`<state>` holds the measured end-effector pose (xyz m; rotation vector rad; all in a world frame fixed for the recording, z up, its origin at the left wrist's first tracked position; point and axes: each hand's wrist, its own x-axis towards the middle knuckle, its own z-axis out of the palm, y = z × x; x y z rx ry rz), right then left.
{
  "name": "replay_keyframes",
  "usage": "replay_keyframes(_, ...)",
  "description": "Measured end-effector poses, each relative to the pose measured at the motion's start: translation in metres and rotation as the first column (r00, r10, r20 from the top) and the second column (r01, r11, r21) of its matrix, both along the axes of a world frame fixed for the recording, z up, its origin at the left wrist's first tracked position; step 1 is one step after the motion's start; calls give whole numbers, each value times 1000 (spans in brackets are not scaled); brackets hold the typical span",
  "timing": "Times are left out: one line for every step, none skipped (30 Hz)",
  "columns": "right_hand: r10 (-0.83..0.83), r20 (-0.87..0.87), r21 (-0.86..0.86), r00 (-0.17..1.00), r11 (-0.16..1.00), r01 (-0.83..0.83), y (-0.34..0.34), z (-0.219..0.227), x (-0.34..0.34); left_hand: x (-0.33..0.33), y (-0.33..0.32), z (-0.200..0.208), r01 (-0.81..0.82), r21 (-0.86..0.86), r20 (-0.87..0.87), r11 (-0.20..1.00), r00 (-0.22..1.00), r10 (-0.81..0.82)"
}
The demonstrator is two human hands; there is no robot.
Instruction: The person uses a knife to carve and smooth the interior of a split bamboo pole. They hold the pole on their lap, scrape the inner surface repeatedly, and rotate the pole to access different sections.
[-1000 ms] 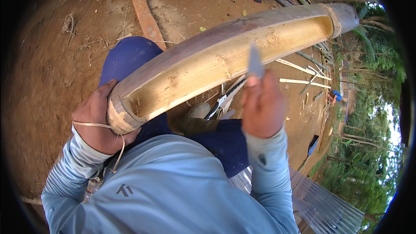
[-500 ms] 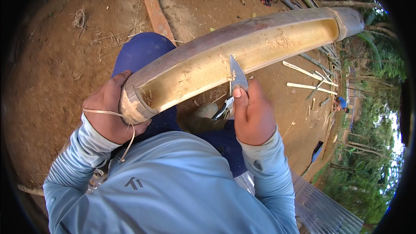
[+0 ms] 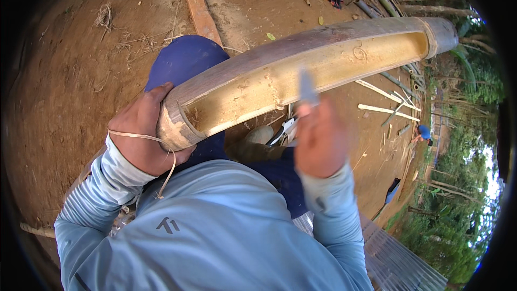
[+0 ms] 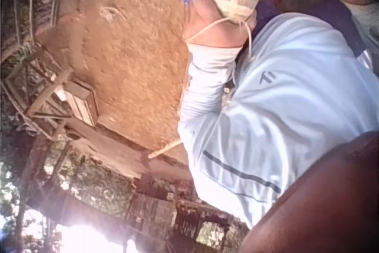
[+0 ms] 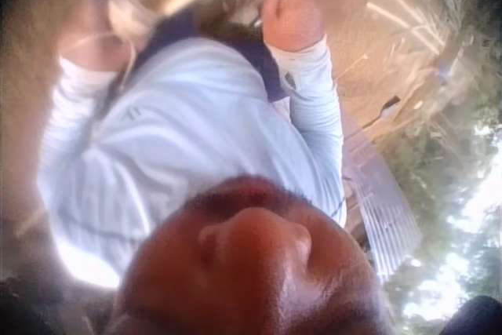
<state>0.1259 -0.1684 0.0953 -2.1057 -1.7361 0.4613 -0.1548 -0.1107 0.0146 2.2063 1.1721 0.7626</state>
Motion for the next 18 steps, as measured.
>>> replay_keyframes(74, 25, 5, 997, 997, -74, -14, -15, -16, 2, 4, 0, 17, 0, -2, 1000, 1000, -17)
replay_keyframes(171, 42, 10, 984, 985, -171, -23, -25, -26, 1, 2, 2, 10, 3, -12, 1000, 1000, -10)
replay_keyframes(164, 8, 27, 986, 986, -164, -23, -28, -28, 0, 2, 2, 3, 1, -25, 1000, 1000, -3)
replay_keyframes(161, 58, 33, 985, 986, -163, -21, -26, -27, 0, 2, 1, 7, -3, -16, 1000, 1000, -7)
replay_keyframes(157, 108, 40, 982, 986, -162, -18, -21, -23, -1, 3, 0, 12, -7, -7, 1000, 1000, -12)
replay_keyframes(152, 154, 45, 976, 986, -161, -15, -14, -19, -3, 3, -1, 17, -14, -2, 1000, 1000, -17)
replay_keyframes(57, 18, 40, 998, 998, -58, -5, -6, -10, -4, 2, -2, 14, -6, -1, 1000, 1000, -14)
replay_keyframes(29, 17, 54, 999, 998, -29, -3, -8, -11, -3, 2, -2, 10, 2, -1, 1000, 1000, -10)
replay_keyframes(-10, 18, 69, 1000, 998, 9, -3, -7, -12, -3, 3, 0, 15, 12, 2, 1000, 1000, -15)
replay_keyframes(-48, 19, 84, 999, 995, 46, -4, -8, -14, -3, 3, 0, 16, 2, 7, 1000, 1000, -16)
replay_keyframes(37, 113, 68, 993, 997, -45, -12, -13, -20, -2, 3, 0, 17, -9, 12, 1000, 1000, -17)
replay_keyframes(58, 99, 73, 993, 995, -65, -17, -17, -23, -1, 3, 0, 19, -12, 19, 1000, 1000, -18)
replay_keyframes(79, 85, 79, 993, 993, -85, -21, -21, -26, 0, 4, 0, 17, -3, 11, 1000, 1000, -17)
replay_keyframes(99, 71, 86, 993, 991, -105, -23, -22, -27, 0, 3, -1, 15, -2, 10, 1000, 1000, -15)
replay_keyframes(128, 91, 63, 988, 989, -134, -23, -20, -25, -1, 3, -2, 10, 2, 9, 1000, 1000, -10)
replay_keyframes(96, 61, 52, 993, 994, -100, -20, -15, -21, -3, 2, -3, 6, 5, 8, 1000, 1000, -6)
replay_keyframes(65, 31, 40, 997, 997, -67, -15, -10, -17, -4, 3, -1, 8, 8, 12, 1000, 1000, -8)
replay_keyframes(38, 3, 19, 999, 999, -38, -9, -6, -10, -4, 2, -2, 6, 3, 17, 1000, 1000, -6)
